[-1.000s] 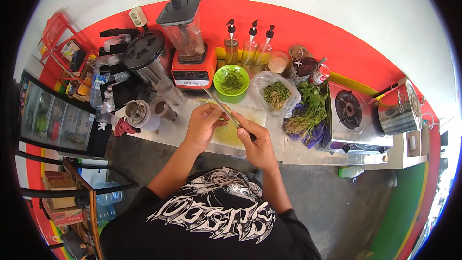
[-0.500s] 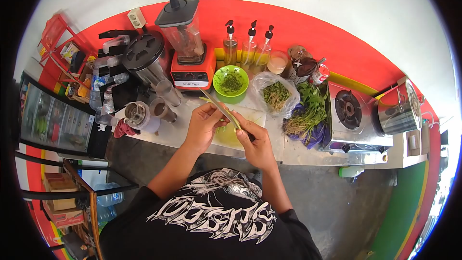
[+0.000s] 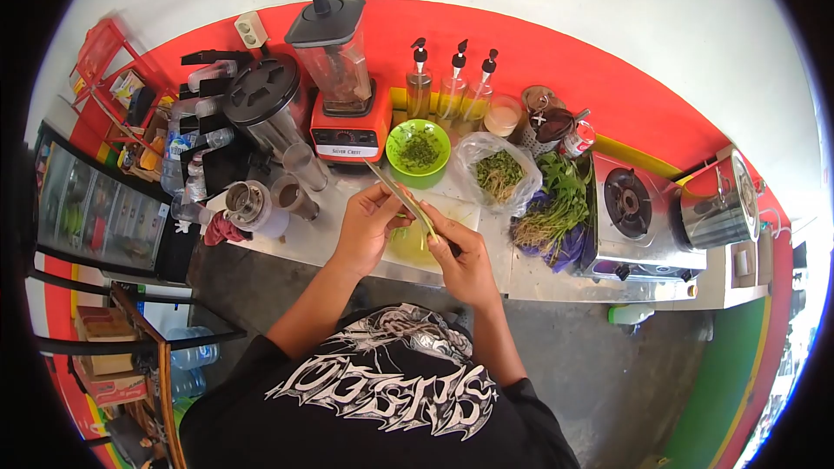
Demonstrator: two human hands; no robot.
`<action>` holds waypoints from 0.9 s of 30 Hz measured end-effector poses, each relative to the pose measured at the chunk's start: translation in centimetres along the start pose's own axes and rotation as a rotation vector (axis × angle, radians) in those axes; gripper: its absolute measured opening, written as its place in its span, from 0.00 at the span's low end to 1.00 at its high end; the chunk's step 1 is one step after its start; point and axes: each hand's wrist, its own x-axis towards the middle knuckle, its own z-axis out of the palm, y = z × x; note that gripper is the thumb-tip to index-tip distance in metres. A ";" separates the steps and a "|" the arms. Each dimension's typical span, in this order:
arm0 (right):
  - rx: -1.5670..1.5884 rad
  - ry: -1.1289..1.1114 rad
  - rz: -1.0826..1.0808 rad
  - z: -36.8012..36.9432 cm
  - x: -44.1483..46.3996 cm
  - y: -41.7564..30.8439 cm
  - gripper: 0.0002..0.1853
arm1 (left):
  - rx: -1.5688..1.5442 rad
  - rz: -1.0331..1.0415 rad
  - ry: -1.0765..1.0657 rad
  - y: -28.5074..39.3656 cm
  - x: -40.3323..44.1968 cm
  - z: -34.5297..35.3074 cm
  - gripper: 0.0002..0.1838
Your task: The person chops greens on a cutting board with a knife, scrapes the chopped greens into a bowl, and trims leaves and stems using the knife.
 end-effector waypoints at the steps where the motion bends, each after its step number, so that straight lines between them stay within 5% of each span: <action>1: 0.000 -0.001 -0.001 0.1 0.0 -0.1 0.23 | 0.000 -0.011 -0.002 0.0 0.0 0.1 0.11; 27: 0.031 0.000 -0.048 1.1 -0.7 -0.2 0.23 | 0.026 0.002 -0.084 -1.1 -1.3 -0.7 0.09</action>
